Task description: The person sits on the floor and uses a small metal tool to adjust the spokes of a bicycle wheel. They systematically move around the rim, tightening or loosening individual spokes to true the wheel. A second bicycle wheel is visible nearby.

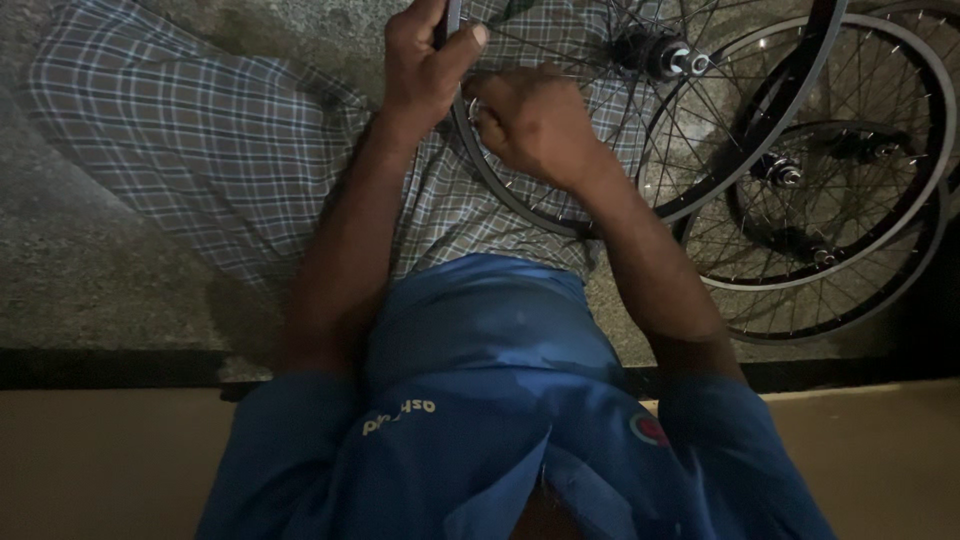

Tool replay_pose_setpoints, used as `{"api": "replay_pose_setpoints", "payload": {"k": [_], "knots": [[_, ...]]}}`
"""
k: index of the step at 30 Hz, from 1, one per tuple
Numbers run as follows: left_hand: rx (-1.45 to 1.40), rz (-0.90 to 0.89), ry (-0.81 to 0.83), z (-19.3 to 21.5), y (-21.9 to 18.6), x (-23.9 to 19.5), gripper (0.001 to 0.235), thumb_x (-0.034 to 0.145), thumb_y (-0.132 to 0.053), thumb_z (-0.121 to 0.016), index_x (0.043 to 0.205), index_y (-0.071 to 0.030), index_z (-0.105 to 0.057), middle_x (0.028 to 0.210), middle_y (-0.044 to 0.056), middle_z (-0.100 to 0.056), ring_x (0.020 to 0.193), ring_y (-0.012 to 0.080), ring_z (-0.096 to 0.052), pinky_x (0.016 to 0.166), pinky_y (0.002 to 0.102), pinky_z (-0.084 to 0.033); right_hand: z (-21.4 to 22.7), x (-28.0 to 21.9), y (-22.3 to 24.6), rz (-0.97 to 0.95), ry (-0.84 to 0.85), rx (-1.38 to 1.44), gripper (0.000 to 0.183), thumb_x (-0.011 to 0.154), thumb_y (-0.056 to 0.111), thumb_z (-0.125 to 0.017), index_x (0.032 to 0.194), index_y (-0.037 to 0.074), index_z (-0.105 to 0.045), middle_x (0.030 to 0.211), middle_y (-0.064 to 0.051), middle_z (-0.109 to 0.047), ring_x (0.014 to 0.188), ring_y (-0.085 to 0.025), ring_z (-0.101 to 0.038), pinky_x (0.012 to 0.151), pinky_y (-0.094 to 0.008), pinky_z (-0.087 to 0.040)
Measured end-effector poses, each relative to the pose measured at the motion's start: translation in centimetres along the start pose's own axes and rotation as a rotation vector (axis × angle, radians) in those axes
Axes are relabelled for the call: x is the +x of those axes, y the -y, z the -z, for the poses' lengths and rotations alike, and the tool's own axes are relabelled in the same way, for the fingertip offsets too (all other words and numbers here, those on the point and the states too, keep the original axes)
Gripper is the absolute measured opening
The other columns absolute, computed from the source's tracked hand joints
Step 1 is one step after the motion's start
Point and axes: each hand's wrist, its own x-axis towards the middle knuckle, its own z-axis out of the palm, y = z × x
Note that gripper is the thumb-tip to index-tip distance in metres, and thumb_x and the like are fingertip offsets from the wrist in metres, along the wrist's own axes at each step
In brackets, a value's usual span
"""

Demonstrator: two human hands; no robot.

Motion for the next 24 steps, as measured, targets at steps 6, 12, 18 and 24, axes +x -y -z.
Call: {"api": "replay_pose_setpoints", "payload": {"k": [6,12,18,24], "knots": [[0.008,0.027,-0.001,-0.1,0.6,-0.2,0.018,0.1,-0.014,-0.07,0.113,-0.002,-0.064,0.068,-0.002,-0.048,0.06,0.0078,-0.042,0.057,0.031,-0.034,0.0,-0.4,-0.5,0.027,0.007,0.009,0.03,0.088,0.01,-0.07,0.117,0.002,-0.065,0.087,-0.014,-0.066,0.078,-0.033,-0.067,0.073,-0.049,-0.05],[-0.282,0.047,0.069,0.1,1.4,0.5,0.019,0.107,-0.016,-0.071,0.12,-0.006,-0.062,0.084,0.002,-0.057,0.068,0.0092,-0.054,0.06,0.032,-0.046,0.3,-1.5,0.0,0.223,-0.133,0.001,0.024,0.093,0.009,-0.074,0.113,0.001,-0.063,0.112,-0.019,-0.067,0.094,-0.033,-0.068,0.082,-0.047,-0.054],[-0.262,0.106,0.066,-0.7,0.8,0.9,0.027,0.108,-0.016,-0.072,0.13,-0.003,-0.065,0.081,-0.001,-0.058,0.066,0.0072,-0.054,0.059,0.029,-0.045,1.4,-3.4,2.3,0.155,-0.212,0.051,0.022,0.09,0.005,-0.074,0.107,0.001,-0.061,0.124,-0.022,-0.064,0.107,-0.038,-0.066,0.089,-0.048,-0.054],[-0.178,0.124,0.085,-1.1,-1.2,0.4,0.028,0.109,-0.014,-0.071,0.134,-0.003,-0.063,0.086,-0.002,-0.057,0.072,0.0067,-0.052,0.068,0.031,-0.044,3.4,-4.4,2.7,-0.105,-0.236,-0.267,0.016,0.09,0.003,-0.074,0.104,0.004,-0.066,0.116,-0.017,-0.068,0.097,-0.032,-0.062,0.084,-0.048,-0.045]]}}
